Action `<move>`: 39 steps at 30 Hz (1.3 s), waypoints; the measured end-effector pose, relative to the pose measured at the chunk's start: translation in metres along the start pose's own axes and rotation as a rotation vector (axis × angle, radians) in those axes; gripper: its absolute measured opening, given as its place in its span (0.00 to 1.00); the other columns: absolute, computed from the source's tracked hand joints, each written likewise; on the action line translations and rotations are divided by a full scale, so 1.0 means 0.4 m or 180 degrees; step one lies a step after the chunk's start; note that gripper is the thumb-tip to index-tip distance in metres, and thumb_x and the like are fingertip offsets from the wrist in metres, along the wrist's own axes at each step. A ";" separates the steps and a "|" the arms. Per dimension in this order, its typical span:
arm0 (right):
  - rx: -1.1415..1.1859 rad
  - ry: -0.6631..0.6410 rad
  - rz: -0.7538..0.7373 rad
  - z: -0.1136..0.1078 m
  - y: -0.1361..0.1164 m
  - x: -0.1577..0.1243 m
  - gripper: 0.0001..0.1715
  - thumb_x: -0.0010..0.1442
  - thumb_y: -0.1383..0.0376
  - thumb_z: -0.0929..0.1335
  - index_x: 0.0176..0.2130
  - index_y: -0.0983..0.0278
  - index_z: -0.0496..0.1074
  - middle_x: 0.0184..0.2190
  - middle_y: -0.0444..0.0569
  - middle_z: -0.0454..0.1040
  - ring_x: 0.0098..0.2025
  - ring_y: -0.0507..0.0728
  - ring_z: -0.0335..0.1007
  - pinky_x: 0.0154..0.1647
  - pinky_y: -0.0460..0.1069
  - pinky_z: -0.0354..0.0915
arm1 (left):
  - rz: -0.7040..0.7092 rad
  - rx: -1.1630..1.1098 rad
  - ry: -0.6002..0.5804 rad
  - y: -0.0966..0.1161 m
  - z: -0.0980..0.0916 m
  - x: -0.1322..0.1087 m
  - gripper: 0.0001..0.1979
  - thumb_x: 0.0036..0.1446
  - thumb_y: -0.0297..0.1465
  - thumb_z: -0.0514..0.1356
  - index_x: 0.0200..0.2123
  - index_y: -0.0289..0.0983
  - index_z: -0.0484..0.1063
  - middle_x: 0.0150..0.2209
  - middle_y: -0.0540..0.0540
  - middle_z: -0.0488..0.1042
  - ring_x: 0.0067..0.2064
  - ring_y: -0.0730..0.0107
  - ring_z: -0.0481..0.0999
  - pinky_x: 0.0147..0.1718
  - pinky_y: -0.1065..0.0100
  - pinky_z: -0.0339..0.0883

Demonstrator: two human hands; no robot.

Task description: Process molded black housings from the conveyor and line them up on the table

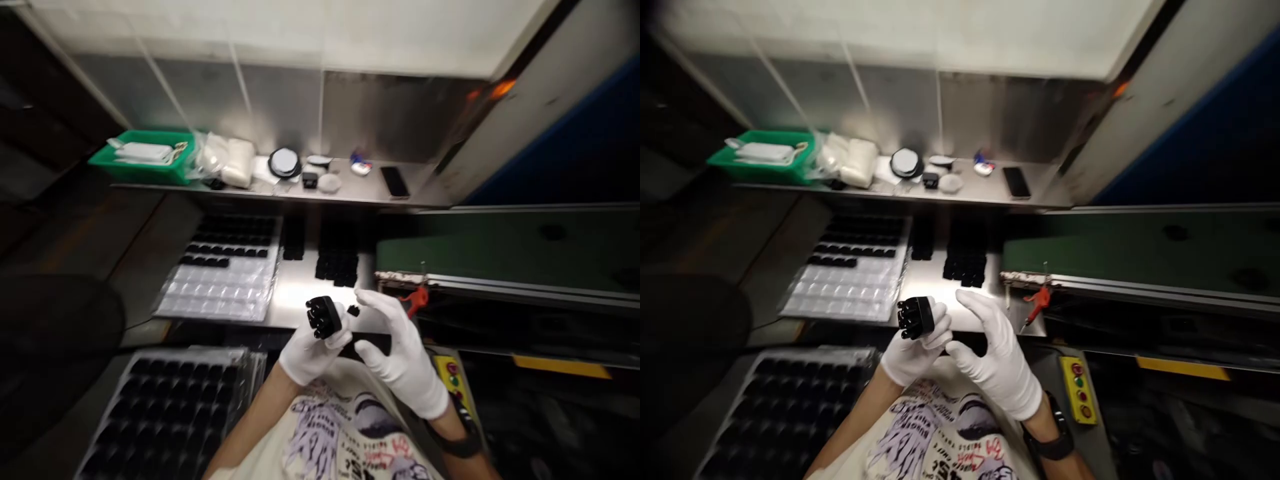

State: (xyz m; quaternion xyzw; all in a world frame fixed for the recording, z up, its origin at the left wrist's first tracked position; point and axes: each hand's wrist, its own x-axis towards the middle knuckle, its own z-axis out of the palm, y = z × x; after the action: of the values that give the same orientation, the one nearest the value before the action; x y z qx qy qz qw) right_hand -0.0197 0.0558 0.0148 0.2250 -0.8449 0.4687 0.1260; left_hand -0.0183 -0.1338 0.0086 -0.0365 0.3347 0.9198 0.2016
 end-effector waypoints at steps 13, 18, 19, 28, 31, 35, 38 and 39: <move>-0.0002 -0.0134 -0.0250 0.006 0.000 -0.028 0.53 0.66 0.35 0.74 0.77 0.55 0.62 0.68 0.60 0.73 0.67 0.71 0.76 0.64 0.68 0.80 | -0.0131 0.0165 0.0047 -0.026 -0.030 -0.043 0.36 0.51 0.55 0.80 0.28 0.40 0.59 0.23 0.57 0.58 0.22 0.80 0.56 0.20 0.71 0.53; -0.0851 0.0148 -0.0387 -0.058 0.013 -0.026 0.54 0.64 0.39 0.78 0.77 0.52 0.62 0.70 0.61 0.70 0.71 0.75 0.71 0.69 0.73 0.74 | 0.0059 0.2654 0.1220 0.020 -0.003 -0.044 0.20 0.69 0.51 0.69 0.39 0.39 0.78 0.30 0.52 0.75 0.30 0.74 0.71 0.31 0.68 0.67; -0.1036 0.0047 -0.0453 -0.063 0.012 -0.025 0.53 0.64 0.40 0.79 0.77 0.52 0.63 0.71 0.61 0.70 0.71 0.75 0.70 0.70 0.74 0.73 | 0.0091 0.3000 0.1312 0.023 0.005 -0.045 0.19 0.70 0.50 0.68 0.39 0.39 0.79 0.31 0.51 0.77 0.31 0.72 0.72 0.32 0.68 0.69; -0.1585 -0.0727 -0.0554 -0.033 -0.021 -0.003 0.31 0.64 0.64 0.78 0.64 0.59 0.74 0.66 0.58 0.78 0.70 0.72 0.72 0.73 0.73 0.67 | 0.0178 0.3564 0.1042 -0.002 0.045 -0.045 0.14 0.69 0.45 0.69 0.37 0.40 0.83 0.36 0.50 0.85 0.36 0.67 0.81 0.39 0.65 0.76; -0.1495 -0.0575 -0.0492 -0.035 -0.034 -0.007 0.29 0.64 0.63 0.78 0.62 0.61 0.74 0.63 0.58 0.79 0.69 0.72 0.73 0.73 0.73 0.68 | 0.0028 0.3155 0.0855 0.007 0.033 -0.057 0.19 0.74 0.47 0.64 0.37 0.40 0.83 0.30 0.50 0.82 0.31 0.70 0.78 0.34 0.66 0.73; -0.1141 -0.0460 -0.0281 -0.037 -0.048 -0.015 0.26 0.61 0.62 0.78 0.57 0.59 0.76 0.60 0.58 0.80 0.66 0.72 0.76 0.69 0.72 0.72 | 0.0010 0.2455 0.0630 0.019 0.010 -0.077 0.27 0.81 0.48 0.51 0.43 0.37 0.84 0.29 0.48 0.81 0.26 0.73 0.75 0.27 0.69 0.70; -0.0858 -0.0494 -0.0223 -0.033 -0.054 -0.020 0.26 0.60 0.62 0.78 0.57 0.57 0.76 0.60 0.56 0.80 0.66 0.71 0.76 0.69 0.72 0.72 | 0.0746 0.2856 0.0468 0.028 -0.005 -0.083 0.14 0.77 0.40 0.63 0.44 0.38 0.85 0.39 0.46 0.85 0.36 0.71 0.83 0.37 0.68 0.79; -0.0780 -0.0522 -0.0231 -0.032 -0.056 -0.021 0.27 0.60 0.63 0.78 0.58 0.57 0.76 0.60 0.56 0.80 0.67 0.71 0.75 0.69 0.72 0.72 | 0.1113 0.3082 0.0297 0.032 -0.010 -0.084 0.08 0.74 0.36 0.67 0.46 0.39 0.85 0.42 0.45 0.86 0.41 0.69 0.85 0.42 0.67 0.81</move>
State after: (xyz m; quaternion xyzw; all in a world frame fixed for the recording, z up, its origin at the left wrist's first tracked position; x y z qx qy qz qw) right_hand -0.0013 0.0585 0.0343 0.2758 -0.8945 0.3373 0.0998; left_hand 0.0071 -0.1567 0.0199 0.0765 0.7318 0.6768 0.0235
